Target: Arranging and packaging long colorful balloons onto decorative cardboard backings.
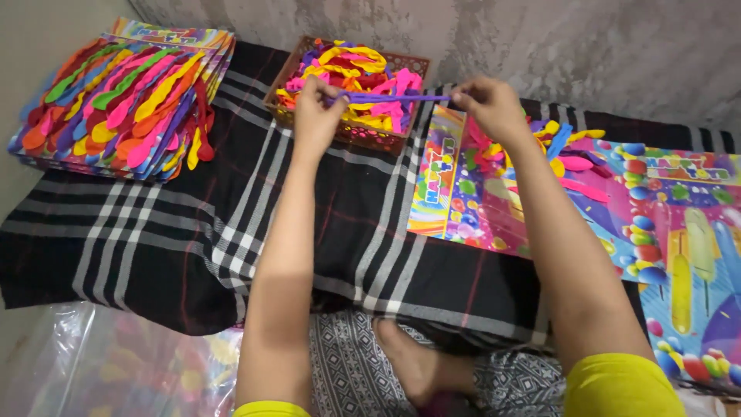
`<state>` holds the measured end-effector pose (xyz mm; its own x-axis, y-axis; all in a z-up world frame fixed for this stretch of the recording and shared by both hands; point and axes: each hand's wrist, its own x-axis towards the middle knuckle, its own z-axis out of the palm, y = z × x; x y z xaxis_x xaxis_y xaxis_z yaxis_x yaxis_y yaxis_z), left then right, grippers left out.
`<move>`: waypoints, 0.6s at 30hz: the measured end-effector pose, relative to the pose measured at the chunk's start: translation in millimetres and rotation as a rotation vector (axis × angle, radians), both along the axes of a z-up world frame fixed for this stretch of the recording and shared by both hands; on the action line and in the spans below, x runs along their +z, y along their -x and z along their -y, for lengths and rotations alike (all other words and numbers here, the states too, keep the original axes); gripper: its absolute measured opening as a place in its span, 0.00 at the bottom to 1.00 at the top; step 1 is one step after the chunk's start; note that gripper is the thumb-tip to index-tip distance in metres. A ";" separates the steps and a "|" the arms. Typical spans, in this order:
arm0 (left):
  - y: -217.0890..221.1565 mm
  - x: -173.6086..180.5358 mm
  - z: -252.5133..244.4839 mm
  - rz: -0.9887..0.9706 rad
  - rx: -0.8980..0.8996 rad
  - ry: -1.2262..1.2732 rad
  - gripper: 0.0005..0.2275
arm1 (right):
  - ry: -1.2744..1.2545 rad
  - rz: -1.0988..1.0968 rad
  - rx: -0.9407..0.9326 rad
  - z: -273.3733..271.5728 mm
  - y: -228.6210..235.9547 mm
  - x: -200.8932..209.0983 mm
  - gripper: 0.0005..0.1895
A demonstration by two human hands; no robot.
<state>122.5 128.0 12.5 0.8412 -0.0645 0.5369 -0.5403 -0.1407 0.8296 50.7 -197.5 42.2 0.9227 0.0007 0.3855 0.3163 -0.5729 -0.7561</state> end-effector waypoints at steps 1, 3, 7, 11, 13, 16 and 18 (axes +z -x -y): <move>0.5 0.0 8.0 -0.002 -0.006 0.001 0.11 | 0.001 -0.002 -0.006 12.1 4.5 -5.4 0.07; 4.1 -3.4 25.2 0.009 -0.185 0.071 0.14 | 0.347 0.162 -0.157 37.5 16.6 -19.4 0.10; 30.2 6.7 65.1 0.027 -0.324 0.064 0.15 | 0.317 0.180 -0.233 88.9 51.0 -29.9 0.10; 66.7 9.2 107.5 -0.016 -0.338 -0.084 0.11 | 0.057 0.013 -0.332 125.0 97.0 -18.7 0.09; 80.6 7.3 125.6 -0.035 -0.309 -0.166 0.09 | 0.046 -0.016 -0.438 145.7 110.8 -19.3 0.11; 103.1 10.0 149.1 0.047 -0.241 -0.221 0.11 | -0.328 0.044 -0.346 177.2 125.5 -20.6 0.10; 123.4 24.0 157.6 0.112 -0.258 -0.322 0.13 | -0.797 0.074 -0.153 182.3 130.9 -11.6 0.03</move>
<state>-0.9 -29.5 36.5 0.7131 -0.4444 0.5423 -0.6761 -0.2311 0.6997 -80.3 -379.9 30.6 0.8624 -0.4236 0.2771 0.3437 0.0880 -0.9350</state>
